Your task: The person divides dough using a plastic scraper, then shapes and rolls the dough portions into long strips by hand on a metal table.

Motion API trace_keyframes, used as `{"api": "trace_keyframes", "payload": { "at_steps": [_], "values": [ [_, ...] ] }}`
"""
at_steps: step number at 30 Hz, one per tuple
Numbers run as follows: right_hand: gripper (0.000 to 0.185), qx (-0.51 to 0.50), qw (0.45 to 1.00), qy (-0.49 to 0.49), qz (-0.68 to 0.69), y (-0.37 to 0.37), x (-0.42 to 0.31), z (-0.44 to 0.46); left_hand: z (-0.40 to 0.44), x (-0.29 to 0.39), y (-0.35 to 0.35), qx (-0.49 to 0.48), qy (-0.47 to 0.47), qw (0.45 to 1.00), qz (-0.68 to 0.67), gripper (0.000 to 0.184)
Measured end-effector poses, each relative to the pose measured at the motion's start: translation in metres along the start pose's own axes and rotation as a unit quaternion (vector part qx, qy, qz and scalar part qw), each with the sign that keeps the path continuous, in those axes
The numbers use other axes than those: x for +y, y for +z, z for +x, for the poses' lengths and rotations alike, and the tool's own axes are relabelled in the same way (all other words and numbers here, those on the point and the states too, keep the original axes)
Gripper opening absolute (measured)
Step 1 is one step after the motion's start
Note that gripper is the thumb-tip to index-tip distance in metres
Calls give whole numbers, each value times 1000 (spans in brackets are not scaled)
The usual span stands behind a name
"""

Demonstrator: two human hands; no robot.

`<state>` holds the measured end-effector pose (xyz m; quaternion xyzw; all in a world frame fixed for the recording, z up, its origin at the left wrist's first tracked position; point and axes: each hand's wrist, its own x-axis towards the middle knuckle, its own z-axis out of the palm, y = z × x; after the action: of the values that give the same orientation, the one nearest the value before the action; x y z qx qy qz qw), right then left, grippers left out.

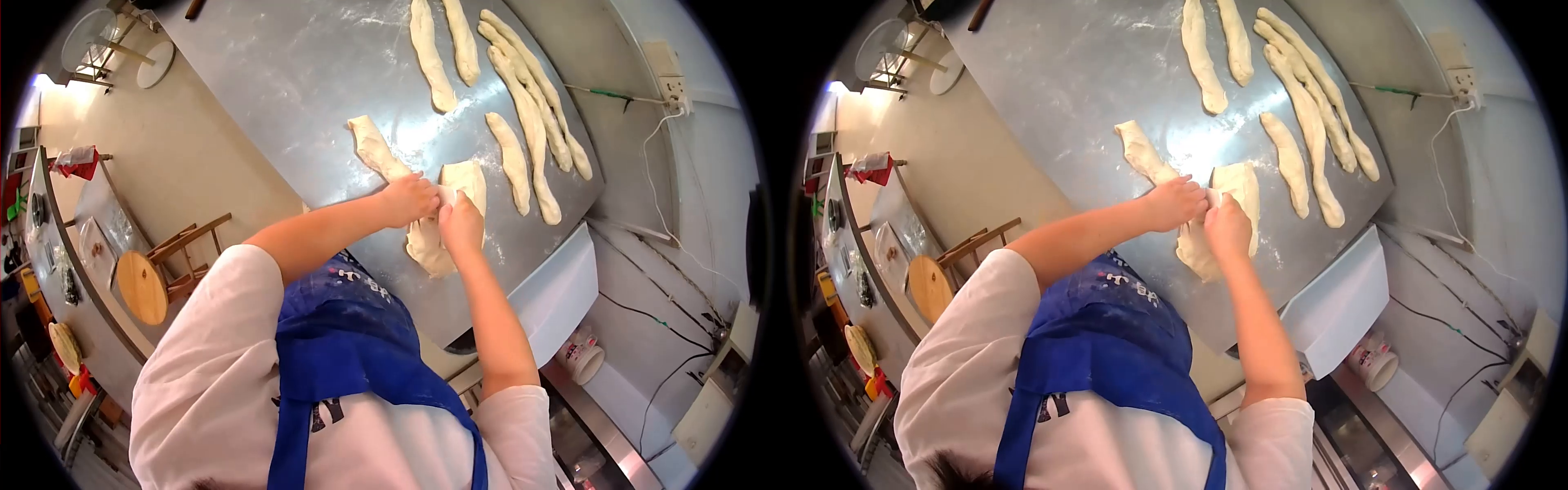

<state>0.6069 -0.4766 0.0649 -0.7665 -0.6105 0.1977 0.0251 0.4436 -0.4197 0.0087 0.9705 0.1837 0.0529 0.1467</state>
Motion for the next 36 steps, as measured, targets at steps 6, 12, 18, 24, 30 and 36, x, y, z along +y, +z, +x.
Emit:
{"api": "trace_keyframes", "payload": {
  "at_steps": [6, 12, 18, 24, 30, 36],
  "values": [
    [26, 95, 989, -109, 25, 29, 16, 8, -11, -3, -5, 20, -40, 997, 55, 22],
    [28, 77, 987, -144, 7, 37, 0, 7, -77, 6, -37, -68, -95, 990, 85, 24],
    [31, 117, 964, -200, 132, -50, -7, -27, -52, 70, -13, -83, -146, 985, 41, 64],
    [16, -63, 969, -213, -107, -13, 49, -71, -43, 106, 5, -49, -161, 986, -3, 64],
    [17, 8, 961, -271, -52, 37, 71, -65, -54, 106, 12, 23, -168, 985, 12, 52],
    [34, 87, 978, -188, 20, 44, 61, -43, -62, 115, 16, 84, -187, 978, 38, 41]
  ]
}}
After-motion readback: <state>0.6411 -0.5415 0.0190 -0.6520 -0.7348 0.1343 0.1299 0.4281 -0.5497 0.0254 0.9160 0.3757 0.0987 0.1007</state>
